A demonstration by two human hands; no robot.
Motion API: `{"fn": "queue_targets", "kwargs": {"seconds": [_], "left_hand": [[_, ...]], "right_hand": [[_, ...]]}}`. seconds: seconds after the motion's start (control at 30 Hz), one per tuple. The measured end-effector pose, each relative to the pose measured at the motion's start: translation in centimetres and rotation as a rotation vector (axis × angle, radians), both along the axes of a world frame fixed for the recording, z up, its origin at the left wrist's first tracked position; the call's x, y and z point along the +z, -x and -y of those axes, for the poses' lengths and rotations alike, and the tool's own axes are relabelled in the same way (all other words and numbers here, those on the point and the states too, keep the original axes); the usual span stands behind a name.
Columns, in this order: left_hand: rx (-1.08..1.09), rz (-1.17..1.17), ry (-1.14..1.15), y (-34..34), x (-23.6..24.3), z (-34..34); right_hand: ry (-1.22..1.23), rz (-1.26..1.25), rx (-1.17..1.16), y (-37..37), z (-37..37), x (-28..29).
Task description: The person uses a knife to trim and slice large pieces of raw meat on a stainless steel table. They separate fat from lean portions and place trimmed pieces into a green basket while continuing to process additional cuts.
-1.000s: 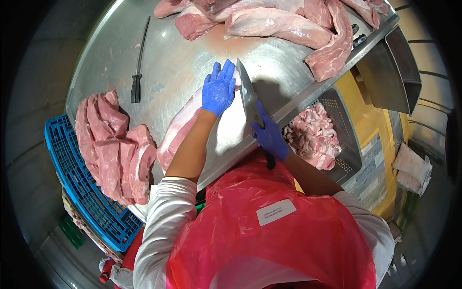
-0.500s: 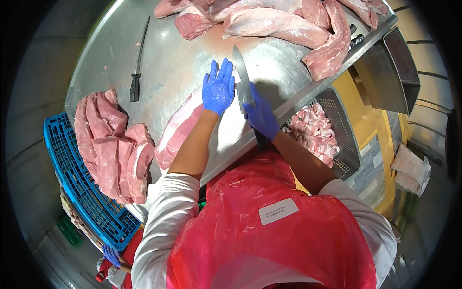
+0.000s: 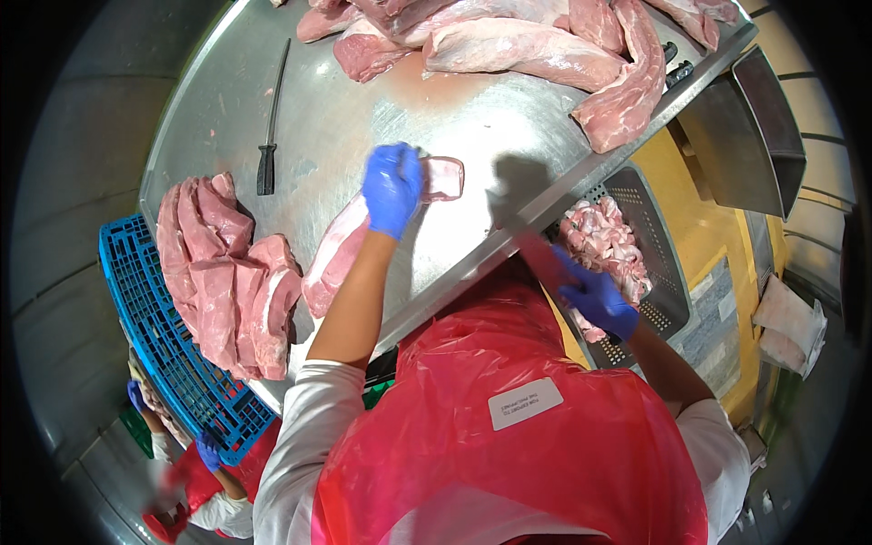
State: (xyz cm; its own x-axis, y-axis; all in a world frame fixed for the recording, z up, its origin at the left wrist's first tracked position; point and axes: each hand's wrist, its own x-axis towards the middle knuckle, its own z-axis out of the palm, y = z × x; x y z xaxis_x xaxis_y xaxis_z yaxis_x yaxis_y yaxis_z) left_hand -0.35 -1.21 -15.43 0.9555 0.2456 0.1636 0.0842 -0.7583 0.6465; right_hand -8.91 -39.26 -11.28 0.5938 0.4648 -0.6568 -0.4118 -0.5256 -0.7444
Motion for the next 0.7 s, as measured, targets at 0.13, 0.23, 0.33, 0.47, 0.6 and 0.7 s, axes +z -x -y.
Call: {"fn": "queue_targets", "kwargs": {"seconds": [0.13, 0.23, 0.33, 0.47, 0.6, 0.7], "left_hand": [[-0.179, -0.14, -0.408, 1.9, 0.2, 5.9], [-0.101, -0.168, -0.407, 0.4, -1.6, 6.5], [-0.002, -0.185, -0.147, -0.6, -1.9, 6.6], [0.262, -0.234, 0.348, -0.8, -3.2, 3.3], [0.375, -0.219, 0.555, -0.2, -1.9, 4.7], [0.36, -0.178, 0.349, 0.1, -3.5, 3.9]], "right_hand": [[0.087, 0.123, -0.288, -0.8, -1.8, -0.9], [-0.026, 0.187, -0.314, -1.0, -5.1, -2.0], [-0.06, 0.008, -0.346, -1.5, -7.8, -2.0], [-0.177, 0.252, -0.346, -1.7, -11.4, -4.5], [-0.297, 0.23, -0.392, -4.2, -15.2, -4.9], [-0.276, 0.108, -0.37, -6.3, -17.4, -4.8]]}}
